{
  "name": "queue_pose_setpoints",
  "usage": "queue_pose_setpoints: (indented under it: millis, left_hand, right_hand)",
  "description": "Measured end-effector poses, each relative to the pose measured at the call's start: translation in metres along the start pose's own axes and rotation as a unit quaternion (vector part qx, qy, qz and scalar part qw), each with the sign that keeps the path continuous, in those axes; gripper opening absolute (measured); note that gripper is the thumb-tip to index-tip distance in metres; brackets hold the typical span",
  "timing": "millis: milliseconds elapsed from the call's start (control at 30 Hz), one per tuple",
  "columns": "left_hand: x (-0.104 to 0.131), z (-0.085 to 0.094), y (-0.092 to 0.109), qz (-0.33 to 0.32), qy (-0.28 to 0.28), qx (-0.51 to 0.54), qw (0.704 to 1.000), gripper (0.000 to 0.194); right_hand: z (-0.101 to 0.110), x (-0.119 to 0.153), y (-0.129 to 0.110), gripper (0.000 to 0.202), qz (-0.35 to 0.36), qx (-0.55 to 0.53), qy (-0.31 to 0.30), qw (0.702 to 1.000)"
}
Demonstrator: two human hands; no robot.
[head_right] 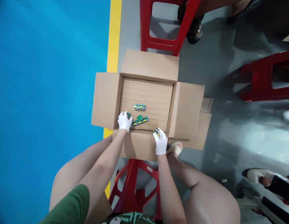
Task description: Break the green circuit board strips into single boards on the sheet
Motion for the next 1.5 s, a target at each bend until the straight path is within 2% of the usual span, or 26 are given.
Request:
queue_pose_setpoints:
  millis: [67,167,333,433,500,600,767,833,933,1033,1100,1167,1267,1367,1500]
  left_hand:
    - [-0.007,-0.004,-0.002,-0.026,-0.033,-0.061,0.997,0.042]
    - [-0.003,-0.014,0.003,-0.078,-0.075,-0.124,0.986,0.039]
    - [0.020,-0.042,0.024,-0.168,-0.098,-0.179,0.964,0.053]
    - [0.031,-0.062,0.032,-0.198,-0.131,-0.192,0.952,0.044]
    - [0.033,-0.068,0.032,-0.202,-0.135,-0.198,0.950,0.036]
    - [0.026,-0.063,0.031,-0.199,-0.119,-0.200,0.952,0.033]
    - [0.010,-0.041,0.032,-0.208,-0.107,-0.191,0.953,0.041]
    - [0.008,-0.037,0.035,-0.218,-0.130,-0.187,0.949,0.044]
    - [0.009,-0.046,0.040,-0.235,-0.208,-0.177,0.933,0.044]
    - [0.008,-0.056,0.041,-0.229,-0.253,-0.167,0.925,0.031]
    - [0.005,-0.057,0.040,-0.210,-0.242,-0.161,0.933,0.024]
    - [0.003,-0.052,0.037,-0.186,-0.200,-0.150,0.950,0.026]
    - [0.002,-0.035,0.028,-0.142,-0.083,-0.125,0.979,0.032]
    - [0.005,-0.021,0.015,-0.097,0.020,-0.098,0.990,0.034]
    - [0.009,-0.017,0.000,-0.068,0.070,-0.076,0.992,0.034]
  right_hand:
    - [0.010,0.001,0.003,0.052,-0.004,0.007,0.006,1.000]
    - [0.017,0.002,0.006,0.052,-0.011,0.012,0.014,1.000]
    - [0.021,0.004,0.003,0.050,-0.013,0.009,0.019,1.000]
    - [0.024,0.004,-0.001,0.051,-0.013,0.007,0.019,1.000]
    - [0.027,0.003,-0.003,0.050,-0.014,0.008,0.019,1.000]
    - [0.032,0.001,-0.006,0.049,-0.016,0.009,0.019,1.000]
    - [0.036,-0.003,-0.007,0.051,-0.019,0.004,0.018,1.000]
    - [0.035,-0.004,-0.006,0.051,-0.021,0.003,0.018,1.000]
    - [0.033,-0.003,-0.003,0.050,-0.025,0.003,0.018,1.000]
    - [0.031,-0.001,-0.001,0.050,-0.026,0.007,0.019,0.999]
    - [0.032,0.000,-0.001,0.050,-0.026,0.011,0.021,0.999]
    - [0.033,0.000,0.000,0.049,-0.025,0.014,0.025,0.999]
    - [0.034,-0.001,0.002,0.050,-0.023,0.015,0.034,0.999]
    - [0.035,-0.002,0.006,0.051,-0.024,0.013,0.046,0.999]
    - [0.037,-0.001,0.008,0.051,-0.022,0.014,0.049,0.998]
Point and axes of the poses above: each hand's wrist, its own x-axis away from the middle knuckle, its own z-axis out of the back of the hand, y = z × x, the point moved 6 cm from there along -x, towards the middle knuckle, and after that the axes turned 15 degrees about x, right-handed, at the moved point
